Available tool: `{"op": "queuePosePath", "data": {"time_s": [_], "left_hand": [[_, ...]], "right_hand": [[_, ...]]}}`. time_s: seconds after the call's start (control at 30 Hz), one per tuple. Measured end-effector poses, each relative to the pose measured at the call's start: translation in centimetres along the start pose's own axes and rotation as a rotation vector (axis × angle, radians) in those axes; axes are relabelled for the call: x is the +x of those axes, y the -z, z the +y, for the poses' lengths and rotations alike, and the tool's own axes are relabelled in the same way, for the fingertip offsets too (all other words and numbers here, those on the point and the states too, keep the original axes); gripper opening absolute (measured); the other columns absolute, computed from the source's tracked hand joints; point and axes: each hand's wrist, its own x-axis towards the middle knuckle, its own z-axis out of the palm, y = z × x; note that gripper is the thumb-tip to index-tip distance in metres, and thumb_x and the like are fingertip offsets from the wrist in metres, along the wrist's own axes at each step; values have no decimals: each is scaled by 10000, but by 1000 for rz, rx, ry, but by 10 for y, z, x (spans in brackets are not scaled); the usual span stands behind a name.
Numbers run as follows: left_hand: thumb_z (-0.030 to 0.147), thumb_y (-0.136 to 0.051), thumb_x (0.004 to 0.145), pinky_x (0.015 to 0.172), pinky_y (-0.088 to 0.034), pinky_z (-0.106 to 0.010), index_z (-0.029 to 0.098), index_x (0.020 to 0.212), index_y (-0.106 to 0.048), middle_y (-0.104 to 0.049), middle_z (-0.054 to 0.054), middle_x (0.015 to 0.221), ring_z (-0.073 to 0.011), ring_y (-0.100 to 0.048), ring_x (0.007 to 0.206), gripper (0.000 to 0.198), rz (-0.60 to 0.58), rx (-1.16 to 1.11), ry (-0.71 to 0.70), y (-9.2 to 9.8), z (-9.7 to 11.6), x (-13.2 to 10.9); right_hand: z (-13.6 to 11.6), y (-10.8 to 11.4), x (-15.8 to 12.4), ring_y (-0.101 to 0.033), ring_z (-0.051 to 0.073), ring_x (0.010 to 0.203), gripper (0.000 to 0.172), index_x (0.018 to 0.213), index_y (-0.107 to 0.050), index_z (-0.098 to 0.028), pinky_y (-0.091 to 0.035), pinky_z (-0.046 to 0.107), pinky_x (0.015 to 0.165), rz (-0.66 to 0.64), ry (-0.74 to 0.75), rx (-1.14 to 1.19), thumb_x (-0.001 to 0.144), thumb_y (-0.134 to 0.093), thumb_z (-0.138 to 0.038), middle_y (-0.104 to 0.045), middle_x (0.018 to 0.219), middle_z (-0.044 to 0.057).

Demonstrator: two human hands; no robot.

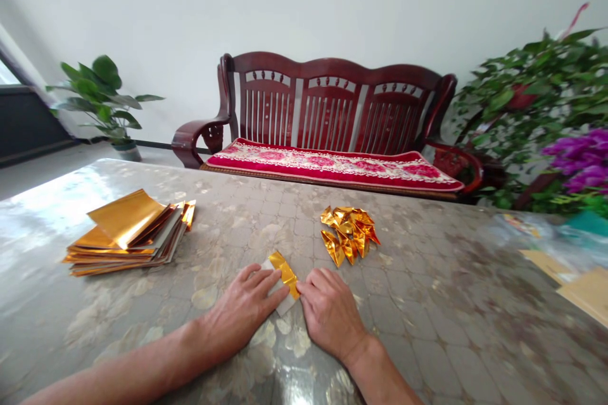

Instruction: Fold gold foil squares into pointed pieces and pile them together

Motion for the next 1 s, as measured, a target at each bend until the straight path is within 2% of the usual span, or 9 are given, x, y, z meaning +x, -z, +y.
{"op": "queuePosePath", "data": {"time_s": [0.13,0.23,0.33,0.43,0.6,0.67,0.77,0.9,1.0], "left_hand": [[171,-527,930,943,-411,-432,176,1032,-602,-638,-81,1041,-250,-580,984,127,-46,-14,68,6,8,3],[163,-507,928,1001,-361,-462,165,993,-602,-631,-75,1006,-250,-565,978,115,-47,-7,101,8,14,3],[163,-482,930,1031,-330,-470,146,989,-598,-618,-92,1019,-267,-537,1031,131,-28,29,93,6,21,2],[138,-495,908,970,-377,-457,133,1017,-586,-604,-108,1036,-277,-533,1014,142,-26,68,91,0,24,1],[123,-521,894,847,-438,-414,139,1034,-573,-595,-100,1016,-266,-545,957,150,-46,49,77,-4,22,1],[120,-513,902,868,-437,-411,133,1046,-574,-594,-109,1049,-266,-543,989,157,-42,41,75,-4,22,0],[124,-512,900,930,-421,-429,130,1111,-564,-595,-118,1107,-270,-540,1032,217,-40,20,64,-5,24,-2],[148,-501,906,1059,-324,-499,131,1264,-501,-578,-145,1225,-295,-504,1160,358,0,33,56,-8,26,-5],[170,-474,936,1104,-272,-510,136,1275,-499,-589,-136,1226,-284,-503,1186,342,14,46,33,-7,21,-5]], "right_hand": [[-10,1,-1,-506,193,825,219,881,-660,-204,-387,327,734,-54,47,36,958,-457,-179,-573,823,45],[-14,-3,-1,-525,186,804,224,851,-667,-216,-402,315,723,-42,28,95,957,-471,-191,-577,793,34],[-12,-7,1,-553,174,797,221,899,-682,-221,-436,297,724,50,-71,156,956,-473,-175,-588,804,32],[-9,-9,4,-576,190,913,257,1098,-661,-211,-474,320,817,134,-103,164,947,-465,-142,-622,960,64],[-9,-10,7,-535,225,1133,366,1232,-619,-229,-454,404,992,92,26,102,923,-478,-92,-629,1209,73],[-11,-10,7,-518,236,1179,378,1240,-620,-241,-451,425,1011,76,53,86,917,-493,-92,-631,1241,63],[-12,-10,7,-548,239,1135,336,1200,-643,-231,-476,428,978,71,47,80,919,-506,-109,-659,1198,63],[-12,-12,8,-576,237,1066,298,1152,-664,-210,-495,424,937,85,29,72,918,-508,-113,-679,1131,76],[-12,-12,8,-582,226,1043,302,1160,-662,-215,-508,414,917,94,31,62,915,-517,-113,-678,1105,75]]}}
